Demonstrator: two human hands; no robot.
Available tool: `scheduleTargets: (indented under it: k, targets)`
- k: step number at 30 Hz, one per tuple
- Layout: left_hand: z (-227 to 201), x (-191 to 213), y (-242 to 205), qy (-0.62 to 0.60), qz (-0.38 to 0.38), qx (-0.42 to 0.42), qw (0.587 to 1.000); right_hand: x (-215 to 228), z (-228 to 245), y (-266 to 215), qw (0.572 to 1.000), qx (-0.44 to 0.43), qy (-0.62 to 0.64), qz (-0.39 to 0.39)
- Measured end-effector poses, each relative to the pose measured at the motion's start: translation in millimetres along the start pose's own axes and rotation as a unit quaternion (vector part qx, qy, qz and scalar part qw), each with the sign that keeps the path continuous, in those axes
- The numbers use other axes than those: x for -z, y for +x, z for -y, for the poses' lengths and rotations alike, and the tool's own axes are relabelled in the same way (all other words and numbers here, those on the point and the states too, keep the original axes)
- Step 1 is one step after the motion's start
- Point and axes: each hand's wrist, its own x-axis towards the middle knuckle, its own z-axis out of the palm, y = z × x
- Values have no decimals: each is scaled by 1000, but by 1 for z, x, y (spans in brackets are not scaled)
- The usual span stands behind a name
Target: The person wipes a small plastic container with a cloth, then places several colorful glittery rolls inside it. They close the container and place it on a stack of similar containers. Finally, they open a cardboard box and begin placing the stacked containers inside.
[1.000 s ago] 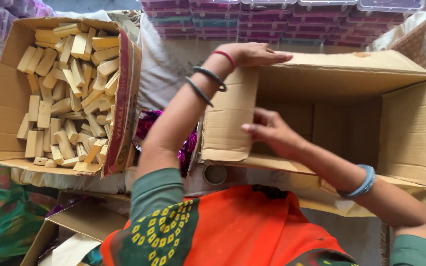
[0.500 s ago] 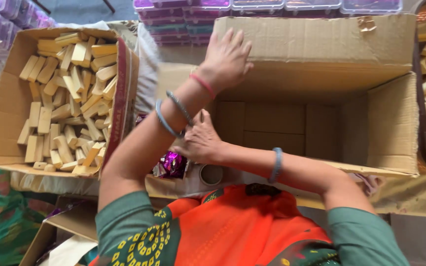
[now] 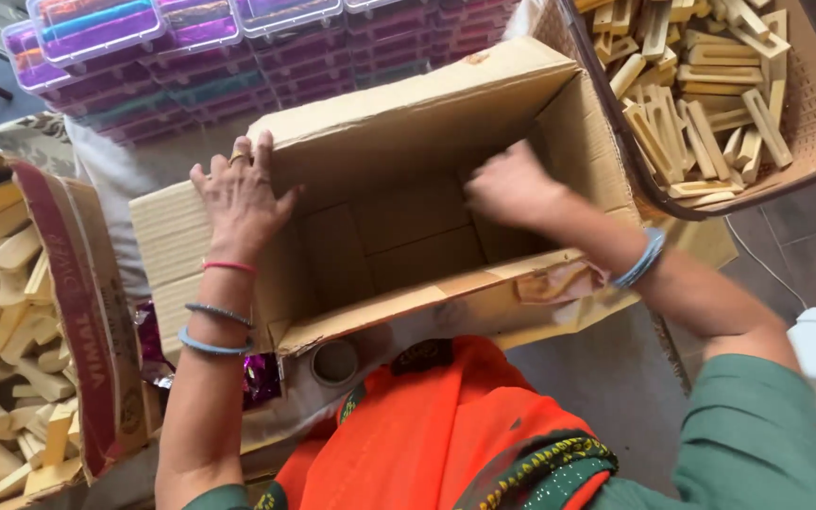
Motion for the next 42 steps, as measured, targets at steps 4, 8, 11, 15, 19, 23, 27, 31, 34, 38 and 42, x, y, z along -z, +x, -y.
scheduleTargets:
  k: [4,8,11,15,19,23,27,31,34,38,42]
  targets:
    - [0,-8,7,-1,5,9,1000,-101,-103,-26,968,-78,-181,156]
    - [2,-13,5,11,-30,4,999,-159,-121,-16,940,-26,-291,174]
    - [3,-15,4,18,-44,3,999,-156,-118,-4,923,-11,-323,208]
    - [12,-20,4,16,-46,9,999,-77,-89,-10,925,-1,-313,213]
    - [19,-31,6,36,-49,10,998,8,-49,-10,962,17,-225,156]
    - [8,-35,15,77,-43,12,996,33,-45,-8,989,46,-131,-42]
    - [4,-34,12,70,-38,9,997,104,-33,-46,987,-3,-143,-68]
    - [4,-36,15,62,-35,12,997,62,-37,-65,988,-60,-115,-78]
    - [4,-37,13,73,-44,13,996,47,4,-47,998,-22,-51,9]
    - [5,-39,12,88,-57,5,994,15,24,-36,972,-31,-151,179]
    - [6,-39,12,86,-59,9,994,41,10,-42,966,-125,-149,172]
